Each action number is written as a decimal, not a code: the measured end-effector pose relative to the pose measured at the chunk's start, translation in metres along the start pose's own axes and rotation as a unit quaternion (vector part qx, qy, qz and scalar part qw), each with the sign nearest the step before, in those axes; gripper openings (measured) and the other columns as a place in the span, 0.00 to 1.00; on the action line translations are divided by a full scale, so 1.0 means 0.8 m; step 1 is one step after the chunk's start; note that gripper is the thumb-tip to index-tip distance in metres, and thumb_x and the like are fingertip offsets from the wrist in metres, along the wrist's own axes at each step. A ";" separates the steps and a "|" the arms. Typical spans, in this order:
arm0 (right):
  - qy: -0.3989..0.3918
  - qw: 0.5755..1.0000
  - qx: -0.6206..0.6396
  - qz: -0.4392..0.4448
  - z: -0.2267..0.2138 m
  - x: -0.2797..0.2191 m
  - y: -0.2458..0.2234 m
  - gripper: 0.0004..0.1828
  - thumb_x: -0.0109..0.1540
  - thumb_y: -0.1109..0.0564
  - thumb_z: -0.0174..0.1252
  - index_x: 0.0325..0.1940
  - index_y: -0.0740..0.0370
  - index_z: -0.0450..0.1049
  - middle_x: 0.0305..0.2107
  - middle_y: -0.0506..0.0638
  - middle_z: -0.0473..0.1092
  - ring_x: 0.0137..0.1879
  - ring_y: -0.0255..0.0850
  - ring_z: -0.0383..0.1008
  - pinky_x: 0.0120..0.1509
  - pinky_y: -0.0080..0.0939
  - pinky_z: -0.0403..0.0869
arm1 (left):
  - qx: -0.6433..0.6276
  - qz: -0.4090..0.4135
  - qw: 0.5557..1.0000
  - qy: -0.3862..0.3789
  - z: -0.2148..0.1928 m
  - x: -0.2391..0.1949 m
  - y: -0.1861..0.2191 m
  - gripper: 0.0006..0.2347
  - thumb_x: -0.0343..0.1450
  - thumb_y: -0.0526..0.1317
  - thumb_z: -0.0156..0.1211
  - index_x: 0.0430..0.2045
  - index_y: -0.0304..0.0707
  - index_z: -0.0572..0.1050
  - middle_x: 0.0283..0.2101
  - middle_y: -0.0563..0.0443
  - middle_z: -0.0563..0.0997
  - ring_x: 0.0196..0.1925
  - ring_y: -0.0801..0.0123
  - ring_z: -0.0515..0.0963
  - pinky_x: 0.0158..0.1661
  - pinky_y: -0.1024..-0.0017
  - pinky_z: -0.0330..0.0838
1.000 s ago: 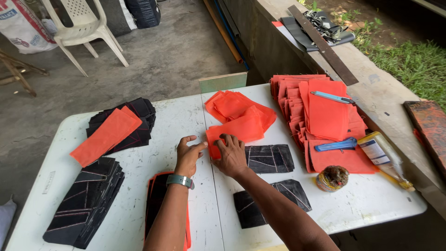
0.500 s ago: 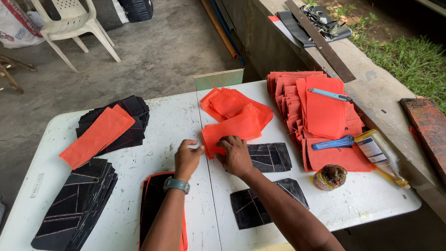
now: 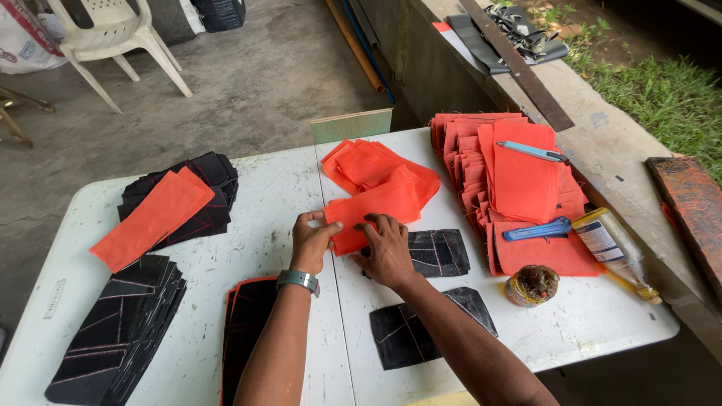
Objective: The person repeatedly picks up a black patterned fabric piece and an orange fabric piece, aligns them, and rubs the edges with a small round tool to secure or finish the seam. The person stacks completed pairs on the table and continues the process with new pieces.
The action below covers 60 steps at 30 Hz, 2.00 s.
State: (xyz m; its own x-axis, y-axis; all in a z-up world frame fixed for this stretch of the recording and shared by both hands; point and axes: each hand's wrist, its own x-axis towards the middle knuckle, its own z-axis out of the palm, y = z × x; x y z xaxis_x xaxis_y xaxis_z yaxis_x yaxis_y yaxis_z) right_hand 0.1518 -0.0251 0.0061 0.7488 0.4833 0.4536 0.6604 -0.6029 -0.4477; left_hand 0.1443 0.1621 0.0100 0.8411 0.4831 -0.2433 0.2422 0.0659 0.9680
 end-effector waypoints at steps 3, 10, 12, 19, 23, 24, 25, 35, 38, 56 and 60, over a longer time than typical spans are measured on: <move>-0.021 0.999 -0.028 -0.020 0.010 0.008 -0.001 0.27 0.51 0.49 0.71 0.54 0.51 0.75 0.59 0.51 0.66 0.67 0.51 0.60 0.67 0.55 0.58 | 0.113 0.046 0.992 0.044 -0.006 -0.006 0.012 0.20 0.66 0.37 0.68 0.50 0.32 0.68 0.35 0.42 0.86 0.30 0.71 0.81 0.31 0.74 0.75; -0.033 0.998 -0.048 -0.023 0.025 0.026 0.003 0.17 0.53 0.53 0.68 0.47 0.51 0.81 0.57 0.49 0.68 0.65 0.50 0.61 0.63 0.55 0.59 | 0.166 0.012 0.986 0.028 -0.021 -0.020 0.008 0.17 0.70 0.40 0.64 0.50 0.35 0.69 0.33 0.46 0.86 0.25 0.69 0.79 0.28 0.70 0.75; -0.042 0.999 -0.033 -0.010 0.028 0.027 0.010 0.11 0.56 0.54 0.66 0.43 0.50 0.83 0.54 0.45 0.70 0.63 0.48 0.63 0.62 0.53 0.60 | 0.149 0.028 0.988 0.027 -0.026 -0.018 -0.001 0.15 0.70 0.39 0.64 0.48 0.35 0.71 0.33 0.45 0.86 0.26 0.68 0.79 0.27 0.68 0.74; -0.002 0.995 0.086 0.052 0.038 0.028 0.036 0.10 0.62 0.51 0.63 0.43 0.56 0.83 0.49 0.47 0.77 0.56 0.49 0.71 0.58 0.50 0.66 | 0.174 0.168 0.968 0.060 -0.041 -0.015 -0.021 0.09 0.71 0.38 0.62 0.41 0.34 0.76 0.33 0.45 0.87 0.34 0.68 0.86 0.36 0.70 0.77; 0.011 0.975 0.191 0.110 0.039 0.034 0.047 0.12 0.63 0.52 0.63 0.45 0.63 0.81 0.44 0.53 0.78 0.49 0.48 0.77 0.55 0.47 0.74 | 0.255 0.331 0.909 -0.001 0.004 -0.024 -0.033 0.08 0.71 0.38 0.64 0.41 0.36 0.78 0.41 0.43 0.86 0.44 0.58 0.85 0.44 0.63 0.79; 0.012 0.964 0.230 0.135 0.036 0.036 0.050 0.13 0.64 0.52 0.63 0.45 0.65 0.80 0.42 0.55 0.77 0.47 0.46 0.79 0.54 0.45 0.76 | 0.302 0.345 0.889 0.001 0.019 -0.024 -0.036 0.10 0.70 0.38 0.64 0.43 0.37 0.77 0.45 0.42 0.85 0.48 0.53 0.84 0.47 0.60 0.79; 0.026 0.945 0.289 0.152 0.027 0.038 0.055 0.13 0.65 0.52 0.62 0.46 0.65 0.80 0.41 0.55 0.78 0.46 0.44 0.78 0.52 0.43 0.76 | 0.347 0.358 0.867 -0.001 0.032 -0.024 -0.039 0.12 0.70 0.39 0.65 0.45 0.38 0.77 0.49 0.40 0.83 0.52 0.49 0.82 0.50 0.56 0.78; 0.112 0.922 0.364 0.077 -0.175 0.054 0.074 0.15 0.65 0.59 0.64 0.54 0.63 0.72 0.48 0.51 0.76 0.45 0.36 0.74 0.54 0.37 0.76 | 0.495 0.257 0.822 -0.111 0.064 0.019 -0.070 0.31 0.68 0.52 0.63 0.65 0.41 0.62 0.66 0.35 0.67 0.67 0.41 0.68 0.63 0.51 0.66; 0.047 0.992 0.106 -0.048 -0.162 0.042 0.029 0.41 0.50 0.55 0.77 0.65 0.60 0.67 0.56 0.56 0.70 0.61 0.49 0.72 0.63 0.49 0.73 | 0.471 0.294 0.828 -0.073 0.064 0.020 -0.077 0.32 0.67 0.50 0.63 0.67 0.40 0.60 0.66 0.28 0.64 0.66 0.35 0.65 0.62 0.48 0.64; 0.164 0.967 0.196 -0.001 -0.258 0.089 0.003 0.16 0.62 0.69 0.60 0.54 0.66 0.74 0.44 0.54 0.79 0.50 0.40 0.83 0.54 0.38 0.80 | 0.501 0.290 0.806 -0.127 0.067 0.037 -0.069 0.19 0.71 0.51 0.55 0.50 0.42 0.79 0.63 0.43 0.72 0.64 0.38 0.70 0.59 0.54 0.70; 0.045 0.997 0.054 -0.023 -0.325 0.049 -0.027 0.16 0.56 0.70 0.63 0.49 0.65 0.78 0.40 0.55 0.80 0.46 0.43 0.81 0.50 0.39 0.78 | 0.414 0.301 0.858 -0.045 0.051 0.021 -0.061 0.24 0.70 0.53 0.59 0.53 0.34 0.77 0.64 0.40 0.72 0.61 0.49 0.77 0.59 0.58 0.73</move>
State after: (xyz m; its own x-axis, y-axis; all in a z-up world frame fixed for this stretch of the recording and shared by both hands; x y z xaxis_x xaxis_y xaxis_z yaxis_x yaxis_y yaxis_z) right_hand 0.1521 -0.1581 0.2334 0.7123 0.4470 0.5410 0.7001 -0.5063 -0.5035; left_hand 0.1664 0.1313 -0.0438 0.9595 0.1400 0.2446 -0.0199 -0.8321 0.5543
